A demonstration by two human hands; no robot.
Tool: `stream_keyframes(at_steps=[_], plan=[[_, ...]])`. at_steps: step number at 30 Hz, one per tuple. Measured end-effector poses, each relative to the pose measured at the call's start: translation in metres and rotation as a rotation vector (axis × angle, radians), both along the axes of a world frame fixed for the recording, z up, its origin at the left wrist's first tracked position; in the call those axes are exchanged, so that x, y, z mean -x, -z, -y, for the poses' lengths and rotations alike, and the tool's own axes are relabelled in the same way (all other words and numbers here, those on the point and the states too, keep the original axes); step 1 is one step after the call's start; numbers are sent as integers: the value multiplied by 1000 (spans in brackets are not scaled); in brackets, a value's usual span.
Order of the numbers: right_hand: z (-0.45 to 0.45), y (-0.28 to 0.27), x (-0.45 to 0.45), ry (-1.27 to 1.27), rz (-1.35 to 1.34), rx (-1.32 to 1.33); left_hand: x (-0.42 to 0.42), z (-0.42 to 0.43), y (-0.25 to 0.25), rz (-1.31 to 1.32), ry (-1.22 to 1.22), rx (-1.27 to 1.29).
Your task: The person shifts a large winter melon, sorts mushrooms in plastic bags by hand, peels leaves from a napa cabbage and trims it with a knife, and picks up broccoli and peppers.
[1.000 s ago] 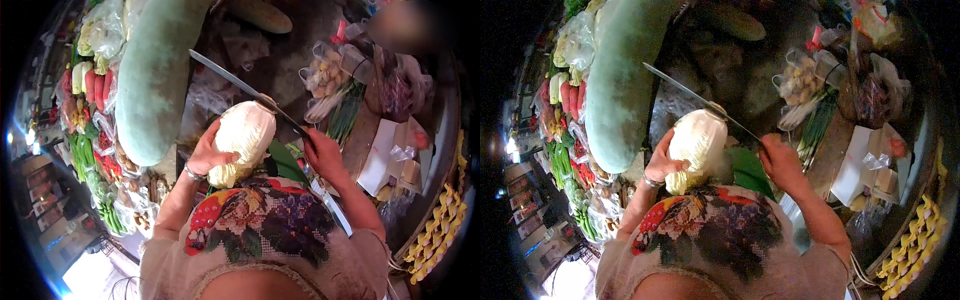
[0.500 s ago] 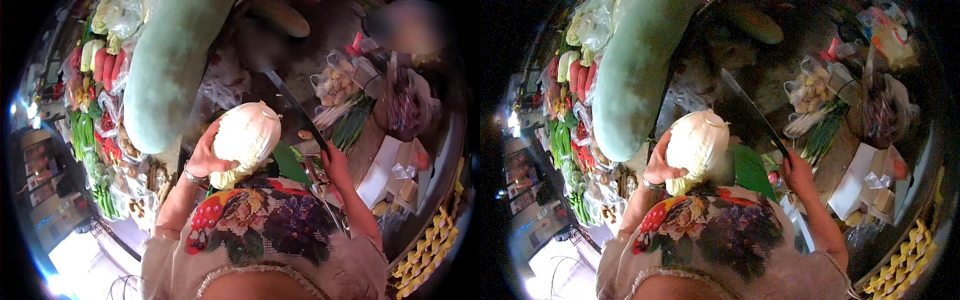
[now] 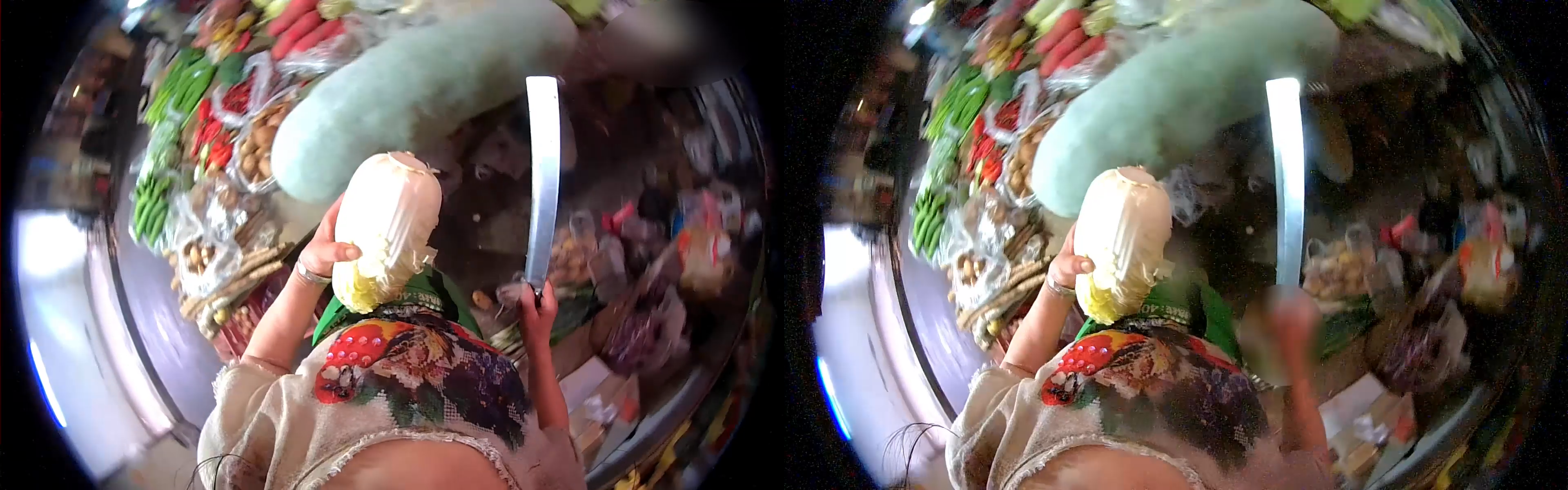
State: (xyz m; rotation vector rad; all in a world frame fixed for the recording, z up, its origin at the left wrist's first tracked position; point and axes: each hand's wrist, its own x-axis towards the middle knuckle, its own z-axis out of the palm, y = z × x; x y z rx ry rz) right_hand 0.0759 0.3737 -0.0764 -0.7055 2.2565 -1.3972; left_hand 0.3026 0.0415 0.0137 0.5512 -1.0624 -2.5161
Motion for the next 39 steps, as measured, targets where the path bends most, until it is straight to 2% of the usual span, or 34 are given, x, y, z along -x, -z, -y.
stream_keyframes(at_steps=[1,2,4,5,7,8,9,11,15,16,18,20,21,23,24,26,27,28,30,31,34,35,36,37,38,39], plan=[[2,17,7,-44,-168,-51,-11,1,1,-69,-75,-52],[26,-8,4,-100,-13,10,-24,3,-5,-127,-93,-80],[73,-62,-1,-175,309,105,-59,2,6,-205,-280,-159],[87,-66,-4,-246,313,100,-71,2,8,-315,-297,-227],[116,-70,-7,-429,374,111,-86,-6,-6,-374,-498,-346],[131,-78,-16,-475,334,84,-87,-7,-21,-372,-582,-374],[144,-71,-19,-594,159,75,-95,-5,-22,-383,-629,-366],[183,-101,-45,-669,434,60,-113,3,-23,-340,-727,-274],[248,-98,-97,-839,563,56,-146,5,-32,-502,-789,-348],[261,-99,-114,-870,565,31,-163,11,-20,-356,-756,-120],[287,-101,-147,-848,727,-64,-184,7,-8,-204,-744,83],[318,-81,-166,-885,783,-87,-184,4,-7,-317,-910,-459],[332,-67,-175,-893,843,-92,-194,8,0,-361,-906,-532],[362,-74,-206,-882,853,-129,-214,16,14,-407,-860,-605],[380,-87,-221,-874,802,-147,-219,18,20,-409,-814,-593],[418,-55,-237,-937,739,84,-233,27,24,-390,-831,-588],[429,-54,-242,-883,785,2,-237,30,26,-377,-844,-566],[431,-60,-251,-857,695,-25,-241,34,27,-378,-847,-575],[431,-58,-255,-1001,-216,-2,-247,42,28,-456,-784,-680],[432,-63,-250,-1120,-267,63,-249,46,29,-456,-779,-690],[426,-97,-259,-1350,275,33,-255,55,35,-416,-656,-722],[433,-91,-256,-1486,120,74,-257,56,41,-481,-612,-804],[435,-97,-255,-1478,118,67,-259,57,46,-545,-568,-883],[439,-108,-256,-1463,401,-46,-261,59,49,-684,-479,-1021],[441,-111,-257,-1437,526,-101,-265,62,50,-682,-472,-1024],[444,-113,-258,-1399,649,-157,-268,65,43,-563,-425,-949]])
